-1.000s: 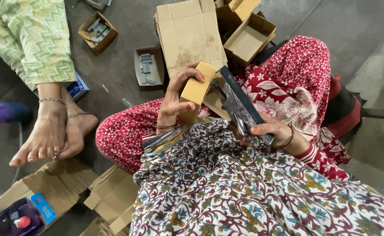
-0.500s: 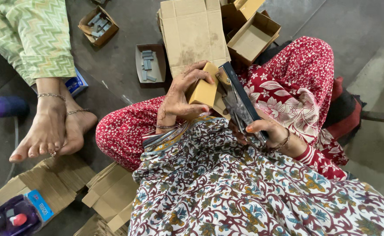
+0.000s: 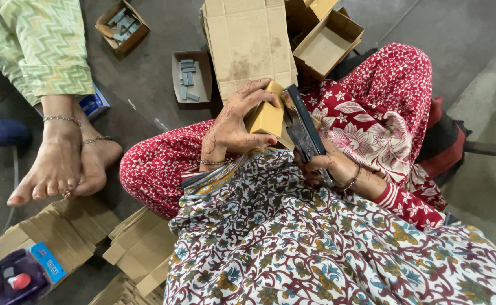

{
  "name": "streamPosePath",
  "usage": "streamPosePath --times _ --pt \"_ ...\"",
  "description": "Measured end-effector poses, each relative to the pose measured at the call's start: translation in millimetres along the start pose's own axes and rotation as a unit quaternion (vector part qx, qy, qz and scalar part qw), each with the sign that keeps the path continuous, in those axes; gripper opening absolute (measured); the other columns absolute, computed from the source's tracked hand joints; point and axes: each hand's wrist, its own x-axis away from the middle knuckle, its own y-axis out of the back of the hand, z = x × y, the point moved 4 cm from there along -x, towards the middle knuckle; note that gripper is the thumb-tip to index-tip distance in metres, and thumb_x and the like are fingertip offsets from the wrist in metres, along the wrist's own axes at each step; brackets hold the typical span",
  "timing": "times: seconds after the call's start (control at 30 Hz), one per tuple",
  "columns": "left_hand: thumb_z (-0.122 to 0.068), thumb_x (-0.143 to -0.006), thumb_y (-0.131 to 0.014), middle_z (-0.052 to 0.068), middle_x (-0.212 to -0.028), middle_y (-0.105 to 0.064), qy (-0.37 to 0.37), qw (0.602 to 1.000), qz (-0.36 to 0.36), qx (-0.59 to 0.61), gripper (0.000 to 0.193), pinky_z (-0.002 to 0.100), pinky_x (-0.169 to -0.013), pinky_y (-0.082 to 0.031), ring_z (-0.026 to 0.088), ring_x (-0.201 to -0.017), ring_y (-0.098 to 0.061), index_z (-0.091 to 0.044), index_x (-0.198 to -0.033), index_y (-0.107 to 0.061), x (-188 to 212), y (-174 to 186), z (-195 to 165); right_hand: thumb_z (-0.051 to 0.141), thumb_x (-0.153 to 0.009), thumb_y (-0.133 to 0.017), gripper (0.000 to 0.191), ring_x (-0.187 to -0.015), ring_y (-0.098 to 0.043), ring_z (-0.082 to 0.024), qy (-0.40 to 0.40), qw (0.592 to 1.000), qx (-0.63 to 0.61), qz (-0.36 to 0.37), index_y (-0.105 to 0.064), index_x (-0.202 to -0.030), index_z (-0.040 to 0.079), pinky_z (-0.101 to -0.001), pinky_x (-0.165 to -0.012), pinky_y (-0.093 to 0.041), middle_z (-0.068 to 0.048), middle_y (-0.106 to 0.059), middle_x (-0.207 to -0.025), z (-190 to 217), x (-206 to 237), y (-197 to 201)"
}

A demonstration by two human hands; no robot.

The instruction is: The person sits on the floor and assembles small cardboard boxes by folding flaps and securing them with a stapler. They handle multiple flat cardboard pieces, fold them into box shapes, and staple the edges to complete the assembly.

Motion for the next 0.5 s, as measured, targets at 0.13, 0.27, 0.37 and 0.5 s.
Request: streamPosePath --times 0.13,0.27,0.37,0.5 --pt "-0.050 -0.067 -0.093 0.021 -0.153 -0.052 0.009 1.000 0.005 0.005 0.072 0.051 -0.120 -0.040 0.041 -0.146 -0.048 -0.016 -0.125 -0.066 1.6 -1.8 0.7 0.003 -0.081 -0.061 0.025 -0.046 -0.047 -0.016 -0.011 0.999 -0.031 -0.004 -0.057 -0.105 -0.001 -0.0289 -0.041 -0.038 -0.005 -0.051 -0.064 -11.6 -0.6 1.4" --pt "-0.053 -0.069 -0.090 0.021 -0.154 -0.051 0.005 1.000 0.021 0.011 0.073 0.051 -0.121 -0.039 0.041 -0.147 -0.047 -0.015 -0.126 -0.065 0.6 -1.1 3.9 0.010 -0.079 -0.064 0.042 -0.080 -0.067 -0.020 0.076 0.985 0.125 0.097 -0.060 -0.119 -0.001 -0.0317 -0.069 -0.053 -0.010 -0.067 -0.096 2.4 -6.6 -9.2" --pt "-0.053 -0.071 -0.089 0.015 -0.143 -0.064 0.032 0.997 0.004 0.064 0.072 0.051 -0.126 -0.040 0.039 -0.154 -0.047 -0.015 -0.127 -0.065 2.2 0.2 7.9 0.014 -0.072 -0.068 0.072 -0.117 -0.061 -0.018 0.015 0.979 0.179 0.100 -0.048 -0.140 0.005 -0.0325 -0.101 -0.047 -0.009 -0.066 -0.126 12.5 6.3 -10.3" --pt "-0.051 -0.068 -0.091 0.016 -0.146 -0.057 0.036 0.997 0.016 0.072 0.072 0.053 -0.123 -0.038 0.040 -0.152 -0.045 -0.013 -0.124 -0.066 3.5 -1.0 11.6 0.019 -0.074 -0.073 0.076 -0.123 -0.059 -0.020 -0.005 0.964 0.209 0.162 -0.046 -0.144 0.003 -0.0367 -0.106 -0.046 -0.011 -0.063 -0.132 15.5 21.7 -19.8"
